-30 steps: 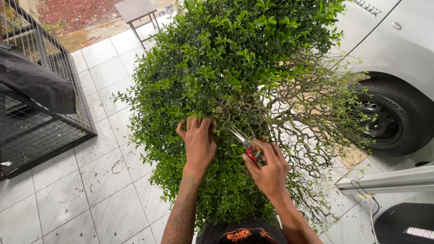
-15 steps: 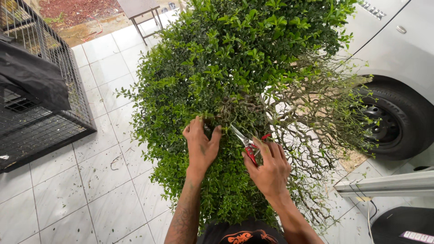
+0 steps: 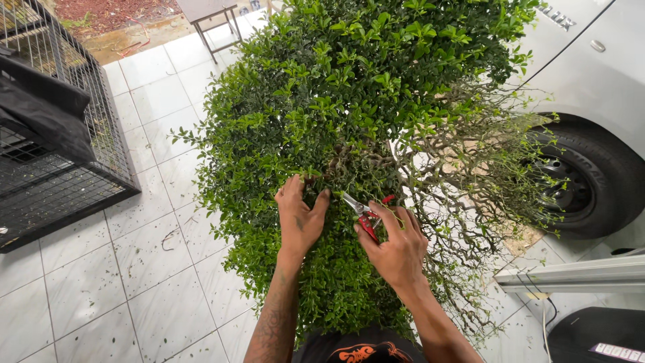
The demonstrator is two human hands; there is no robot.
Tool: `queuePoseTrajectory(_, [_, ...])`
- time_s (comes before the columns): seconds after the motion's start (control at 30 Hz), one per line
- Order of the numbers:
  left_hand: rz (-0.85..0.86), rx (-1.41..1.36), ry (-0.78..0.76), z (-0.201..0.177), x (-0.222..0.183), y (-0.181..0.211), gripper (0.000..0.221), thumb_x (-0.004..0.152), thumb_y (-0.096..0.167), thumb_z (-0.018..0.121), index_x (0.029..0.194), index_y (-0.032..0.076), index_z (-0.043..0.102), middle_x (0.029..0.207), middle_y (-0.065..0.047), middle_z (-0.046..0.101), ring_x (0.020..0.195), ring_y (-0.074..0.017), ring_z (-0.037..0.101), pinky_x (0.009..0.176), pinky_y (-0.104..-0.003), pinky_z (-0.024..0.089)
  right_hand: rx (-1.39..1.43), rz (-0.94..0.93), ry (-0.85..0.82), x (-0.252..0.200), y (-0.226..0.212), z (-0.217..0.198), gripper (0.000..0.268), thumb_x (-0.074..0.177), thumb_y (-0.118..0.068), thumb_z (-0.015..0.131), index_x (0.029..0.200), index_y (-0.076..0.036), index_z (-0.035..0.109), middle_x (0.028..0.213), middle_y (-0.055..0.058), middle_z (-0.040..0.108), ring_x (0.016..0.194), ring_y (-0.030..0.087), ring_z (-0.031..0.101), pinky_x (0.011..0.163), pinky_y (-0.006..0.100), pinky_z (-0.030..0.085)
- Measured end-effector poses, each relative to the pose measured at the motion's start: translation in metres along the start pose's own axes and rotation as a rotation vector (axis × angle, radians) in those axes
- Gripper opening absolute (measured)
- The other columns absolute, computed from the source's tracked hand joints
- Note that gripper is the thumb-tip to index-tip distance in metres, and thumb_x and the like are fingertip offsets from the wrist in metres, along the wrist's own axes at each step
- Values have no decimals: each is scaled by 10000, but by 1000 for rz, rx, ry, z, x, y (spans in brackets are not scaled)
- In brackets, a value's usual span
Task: The person uses red-handled pruning shears to trim the branches and leaves of a large, leafy green plant. The hands carefully select and cut small twigs and foliage from the dense bush, which is positioned on a tiled floor next to a white vehicle.
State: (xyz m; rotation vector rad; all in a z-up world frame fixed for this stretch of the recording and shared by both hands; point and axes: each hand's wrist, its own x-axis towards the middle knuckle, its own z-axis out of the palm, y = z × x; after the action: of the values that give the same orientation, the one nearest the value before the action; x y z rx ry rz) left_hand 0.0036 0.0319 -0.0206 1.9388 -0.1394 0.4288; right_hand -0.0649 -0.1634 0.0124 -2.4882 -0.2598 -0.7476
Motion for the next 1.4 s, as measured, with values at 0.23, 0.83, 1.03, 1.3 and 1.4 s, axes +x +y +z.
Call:
queuePoseTrajectory(0.23, [-19,16,3,2,-2,-13,292,945,209,693,1223,156,622,1063,-74,613,1029,-349,657,1101,-706,290,69,12,7,-21,19,19,404,883,-403,791,1175,-131,729,840,103,725,756,241,740,541,305,599])
queuePoseTrajectory(0.83, [344,376,253,-1,-10,25,68,936,160,734,986,173,690,901,-11,522,929,-216,561,958,-455,385,-6,8,101,-28,21,22,437,868,-416,780,1194,-132,721,872,72,689,715,204,645,561,316,549])
queuePoseTrajectory(1.03, [132,136,257,2,-13,18,70,968,131,704,911,165,685,820,23,652,912,-210,629,907,-457,420,-165,-112,99,-6,-9,5,387,856,-395,795,1153,-154,735,880,63,697,796,221,684,608,310,564])
queuePoseTrajectory(1.3, [229,204,316,0,-13,32,70,937,111,714,894,152,676,819,9,648,890,-216,637,898,-429,397,-273,-172,121,5,-19,5,397,824,-420,828,1134,-185,745,839,42,705,810,214,674,633,292,553])
queuePoseTrajectory(1.4, [282,294,335,0,-12,31,54,917,112,732,917,147,690,844,6,658,888,-216,633,896,-425,393,-316,-202,141,2,-11,13,415,820,-447,831,1134,-187,751,845,45,716,814,213,675,649,292,550])
